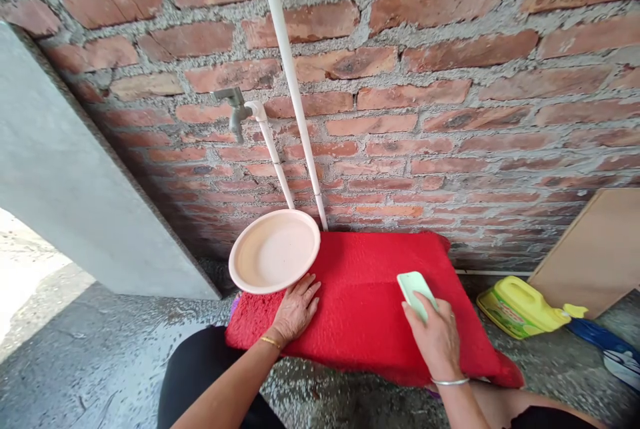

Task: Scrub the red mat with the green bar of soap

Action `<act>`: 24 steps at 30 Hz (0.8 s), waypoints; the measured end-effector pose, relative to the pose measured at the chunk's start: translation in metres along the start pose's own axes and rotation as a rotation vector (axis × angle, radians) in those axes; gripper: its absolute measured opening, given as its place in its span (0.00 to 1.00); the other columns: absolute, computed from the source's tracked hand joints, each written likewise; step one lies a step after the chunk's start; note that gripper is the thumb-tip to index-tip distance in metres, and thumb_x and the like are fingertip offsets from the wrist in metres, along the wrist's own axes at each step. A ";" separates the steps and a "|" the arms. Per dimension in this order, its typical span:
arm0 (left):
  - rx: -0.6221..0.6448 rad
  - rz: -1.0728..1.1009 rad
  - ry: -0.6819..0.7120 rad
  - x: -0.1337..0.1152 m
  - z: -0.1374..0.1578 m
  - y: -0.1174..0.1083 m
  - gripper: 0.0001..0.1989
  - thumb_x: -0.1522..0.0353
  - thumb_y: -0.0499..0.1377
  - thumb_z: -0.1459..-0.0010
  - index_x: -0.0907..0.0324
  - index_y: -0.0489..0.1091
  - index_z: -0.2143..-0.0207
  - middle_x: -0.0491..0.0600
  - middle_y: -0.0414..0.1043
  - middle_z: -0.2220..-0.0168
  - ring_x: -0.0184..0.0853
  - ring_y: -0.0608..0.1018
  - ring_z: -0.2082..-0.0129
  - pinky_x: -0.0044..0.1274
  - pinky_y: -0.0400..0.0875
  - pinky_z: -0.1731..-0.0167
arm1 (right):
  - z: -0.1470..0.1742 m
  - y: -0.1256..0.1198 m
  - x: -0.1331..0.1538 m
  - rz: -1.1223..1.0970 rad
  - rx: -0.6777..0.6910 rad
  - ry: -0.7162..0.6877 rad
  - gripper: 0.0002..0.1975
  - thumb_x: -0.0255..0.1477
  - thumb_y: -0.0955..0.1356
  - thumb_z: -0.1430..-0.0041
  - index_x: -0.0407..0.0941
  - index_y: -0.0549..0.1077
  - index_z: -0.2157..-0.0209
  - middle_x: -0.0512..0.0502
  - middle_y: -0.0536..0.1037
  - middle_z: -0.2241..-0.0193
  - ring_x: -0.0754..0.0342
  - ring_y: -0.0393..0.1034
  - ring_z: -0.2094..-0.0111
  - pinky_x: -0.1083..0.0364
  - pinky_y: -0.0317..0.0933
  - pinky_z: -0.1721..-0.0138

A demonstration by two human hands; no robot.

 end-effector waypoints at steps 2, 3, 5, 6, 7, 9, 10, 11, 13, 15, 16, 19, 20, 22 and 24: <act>-0.011 -0.001 0.009 0.001 0.000 0.000 0.20 0.68 0.53 0.36 0.54 0.70 0.43 0.51 0.68 0.38 0.41 0.68 0.38 0.38 0.63 0.38 | 0.012 0.014 0.029 -0.079 0.027 -0.120 0.22 0.46 0.64 0.38 0.49 0.79 0.53 0.42 0.70 0.62 0.48 0.66 0.62 0.49 0.64 0.58; -0.016 -0.001 0.014 0.002 0.000 0.000 0.20 0.68 0.53 0.36 0.54 0.70 0.43 0.51 0.68 0.38 0.41 0.69 0.38 0.38 0.63 0.38 | 0.016 0.018 0.037 -0.094 0.038 -0.155 0.20 0.46 0.64 0.38 0.50 0.79 0.53 0.42 0.70 0.62 0.48 0.66 0.63 0.50 0.64 0.59; -0.026 -0.003 0.024 0.002 0.001 0.001 0.20 0.68 0.53 0.36 0.54 0.70 0.43 0.51 0.68 0.39 0.41 0.69 0.38 0.38 0.64 0.38 | 0.018 0.021 0.032 -0.068 0.039 -0.158 0.20 0.45 0.64 0.38 0.51 0.79 0.54 0.42 0.70 0.62 0.49 0.66 0.64 0.50 0.64 0.60; -0.030 -0.004 0.028 0.002 0.001 0.001 0.20 0.68 0.53 0.36 0.53 0.70 0.43 0.51 0.68 0.39 0.41 0.69 0.38 0.38 0.64 0.39 | 0.015 0.017 0.020 -0.033 0.028 -0.125 0.20 0.45 0.64 0.38 0.50 0.80 0.54 0.42 0.70 0.63 0.48 0.66 0.65 0.50 0.64 0.60; -0.033 -0.005 0.029 0.002 0.001 0.001 0.20 0.68 0.53 0.36 0.53 0.70 0.43 0.51 0.68 0.39 0.41 0.69 0.39 0.38 0.64 0.39 | 0.011 0.012 0.004 0.009 0.009 -0.076 0.21 0.45 0.63 0.38 0.49 0.80 0.55 0.42 0.69 0.65 0.48 0.65 0.66 0.49 0.64 0.61; -0.037 -0.007 0.029 0.001 0.001 0.001 0.20 0.68 0.53 0.36 0.54 0.70 0.43 0.52 0.69 0.39 0.41 0.69 0.39 0.38 0.64 0.39 | 0.002 -0.003 -0.030 0.096 -0.038 0.044 0.23 0.47 0.63 0.38 0.47 0.80 0.55 0.42 0.68 0.67 0.47 0.64 0.67 0.48 0.63 0.62; -0.037 -0.007 0.029 0.001 0.000 0.000 0.20 0.68 0.53 0.36 0.54 0.70 0.43 0.52 0.69 0.39 0.41 0.69 0.39 0.38 0.64 0.39 | -0.002 -0.009 -0.042 0.124 -0.060 0.090 0.24 0.47 0.62 0.38 0.46 0.80 0.55 0.41 0.67 0.68 0.46 0.64 0.68 0.48 0.63 0.63; -0.036 -0.006 0.028 0.000 0.000 0.000 0.20 0.68 0.54 0.36 0.55 0.70 0.43 0.52 0.69 0.39 0.41 0.69 0.38 0.38 0.64 0.39 | -0.004 -0.013 -0.047 0.135 -0.080 0.113 0.25 0.48 0.62 0.38 0.45 0.80 0.54 0.41 0.67 0.68 0.46 0.64 0.67 0.47 0.63 0.63; -0.036 0.002 0.028 0.000 0.000 -0.001 0.20 0.69 0.54 0.37 0.55 0.70 0.43 0.53 0.68 0.39 0.41 0.69 0.38 0.38 0.64 0.39 | -0.003 -0.012 -0.035 0.093 -0.091 0.077 0.26 0.49 0.62 0.38 0.44 0.80 0.54 0.40 0.68 0.67 0.45 0.65 0.66 0.47 0.64 0.62; -0.038 0.015 0.029 0.000 0.000 -0.002 0.20 0.69 0.54 0.37 0.55 0.70 0.43 0.53 0.68 0.39 0.41 0.68 0.38 0.38 0.63 0.38 | 0.006 0.002 0.002 -0.001 -0.046 -0.040 0.25 0.48 0.63 0.38 0.46 0.79 0.54 0.40 0.69 0.64 0.46 0.66 0.63 0.48 0.64 0.60; -0.040 0.021 0.028 0.000 0.000 -0.002 0.20 0.69 0.54 0.37 0.55 0.70 0.43 0.53 0.68 0.39 0.41 0.68 0.38 0.38 0.63 0.38 | 0.013 0.011 0.023 -0.047 -0.008 -0.104 0.23 0.48 0.64 0.38 0.47 0.79 0.54 0.40 0.69 0.63 0.46 0.66 0.62 0.49 0.65 0.59; -0.042 0.026 0.018 0.000 0.000 -0.002 0.20 0.69 0.54 0.36 0.54 0.71 0.43 0.52 0.69 0.39 0.41 0.68 0.38 0.38 0.63 0.38 | 0.030 0.032 0.065 -0.116 0.089 -0.233 0.19 0.44 0.64 0.37 0.50 0.78 0.53 0.42 0.70 0.61 0.48 0.67 0.62 0.51 0.65 0.58; -0.041 0.026 0.015 0.000 0.000 -0.002 0.20 0.69 0.54 0.36 0.54 0.71 0.43 0.52 0.69 0.39 0.41 0.68 0.38 0.38 0.63 0.38 | 0.031 0.034 0.065 -0.113 0.099 -0.243 0.19 0.44 0.64 0.37 0.50 0.78 0.53 0.42 0.71 0.61 0.49 0.67 0.62 0.51 0.65 0.58; -0.033 0.023 0.015 0.000 0.000 -0.001 0.20 0.69 0.53 0.36 0.54 0.71 0.43 0.52 0.68 0.39 0.41 0.68 0.38 0.38 0.63 0.38 | 0.024 0.027 0.044 -0.066 0.075 -0.198 0.19 0.45 0.64 0.38 0.50 0.79 0.54 0.42 0.70 0.62 0.48 0.66 0.63 0.50 0.64 0.59; -0.022 0.020 0.016 -0.001 -0.001 -0.001 0.20 0.68 0.53 0.36 0.55 0.70 0.43 0.52 0.68 0.39 0.42 0.68 0.38 0.39 0.63 0.38 | 0.009 0.010 0.005 0.016 0.013 -0.076 0.22 0.47 0.63 0.38 0.48 0.80 0.55 0.41 0.69 0.65 0.47 0.65 0.65 0.49 0.64 0.61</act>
Point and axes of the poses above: each hand's wrist, its own z-axis away from the middle knuckle, its own y-axis out of the palm, x = y × z, the point moved 8 cm from there along -z, towards the middle knuckle
